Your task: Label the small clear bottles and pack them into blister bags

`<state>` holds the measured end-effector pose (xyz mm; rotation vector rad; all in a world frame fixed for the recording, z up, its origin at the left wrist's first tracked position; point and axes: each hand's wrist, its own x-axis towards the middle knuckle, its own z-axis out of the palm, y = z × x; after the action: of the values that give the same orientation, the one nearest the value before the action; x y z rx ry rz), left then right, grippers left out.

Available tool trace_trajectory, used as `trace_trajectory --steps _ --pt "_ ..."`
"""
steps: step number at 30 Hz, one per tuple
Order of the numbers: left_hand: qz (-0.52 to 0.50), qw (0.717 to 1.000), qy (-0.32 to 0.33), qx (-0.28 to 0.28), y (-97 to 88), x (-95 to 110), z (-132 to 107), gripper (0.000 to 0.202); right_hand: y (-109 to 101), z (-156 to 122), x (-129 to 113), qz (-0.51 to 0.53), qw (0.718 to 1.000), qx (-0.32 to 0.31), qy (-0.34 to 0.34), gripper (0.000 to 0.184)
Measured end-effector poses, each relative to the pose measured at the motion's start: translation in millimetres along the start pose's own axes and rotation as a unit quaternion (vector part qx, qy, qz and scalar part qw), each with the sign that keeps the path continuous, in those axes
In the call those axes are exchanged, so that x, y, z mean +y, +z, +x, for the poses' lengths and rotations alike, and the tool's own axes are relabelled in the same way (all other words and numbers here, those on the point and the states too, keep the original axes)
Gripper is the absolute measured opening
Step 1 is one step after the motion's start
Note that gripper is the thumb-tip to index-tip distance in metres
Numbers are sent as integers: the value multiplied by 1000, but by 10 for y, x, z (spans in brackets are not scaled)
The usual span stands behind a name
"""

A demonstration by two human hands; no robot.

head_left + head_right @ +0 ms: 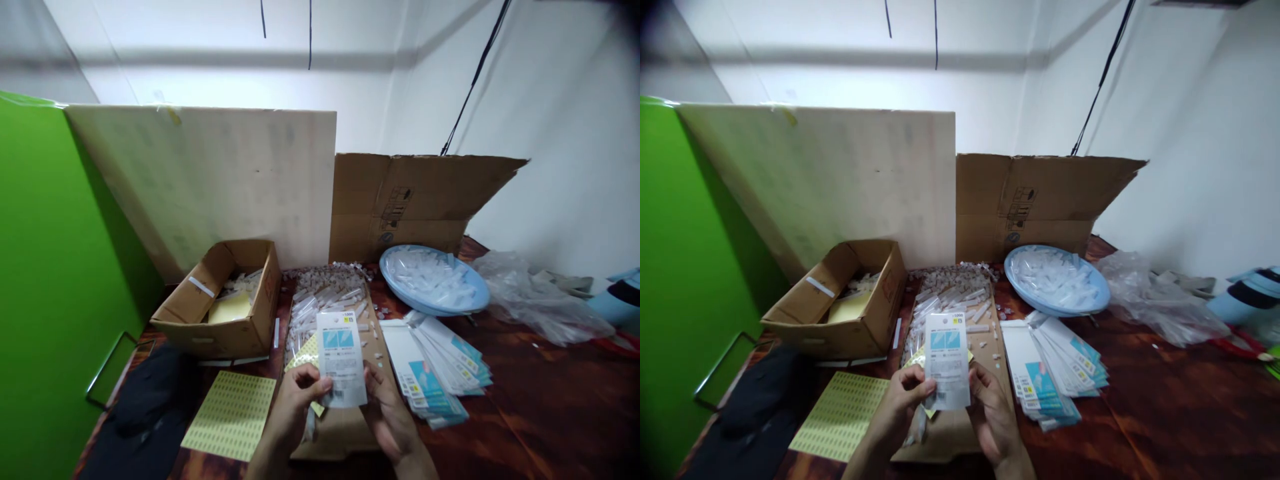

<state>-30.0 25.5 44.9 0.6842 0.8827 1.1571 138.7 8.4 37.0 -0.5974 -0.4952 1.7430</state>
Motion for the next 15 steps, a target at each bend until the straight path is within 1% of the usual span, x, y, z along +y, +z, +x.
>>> trace_trajectory --steps 2,5,8,10,12,14,15 --pt "2 1000 0 -5 32 0 -2 35 -10 4 18 -2 1000 14 2 24" --pt "0 1000 -4 -16 80 -1 -15 34 -21 17 24 -2 999 54 4 35" --pt "5 1000 -1 -12 94 -12 -21 33 -8 9 -21 -8 996 83 0 41" --pt "20 1000 11 -5 76 -27 -13 33 17 -12 -70 -32 997 72 -15 43" --pt "38 999 24 -7 50 -45 -1 32 45 -35 -114 -88 994 54 -40 41" --pt "41 999 23 -13 38 -57 2 32 60 -51 -136 -139 987 45 -65 34" --pt "34 999 17 -16 43 -58 -4 32 57 -56 -137 -145 986 41 -68 29"
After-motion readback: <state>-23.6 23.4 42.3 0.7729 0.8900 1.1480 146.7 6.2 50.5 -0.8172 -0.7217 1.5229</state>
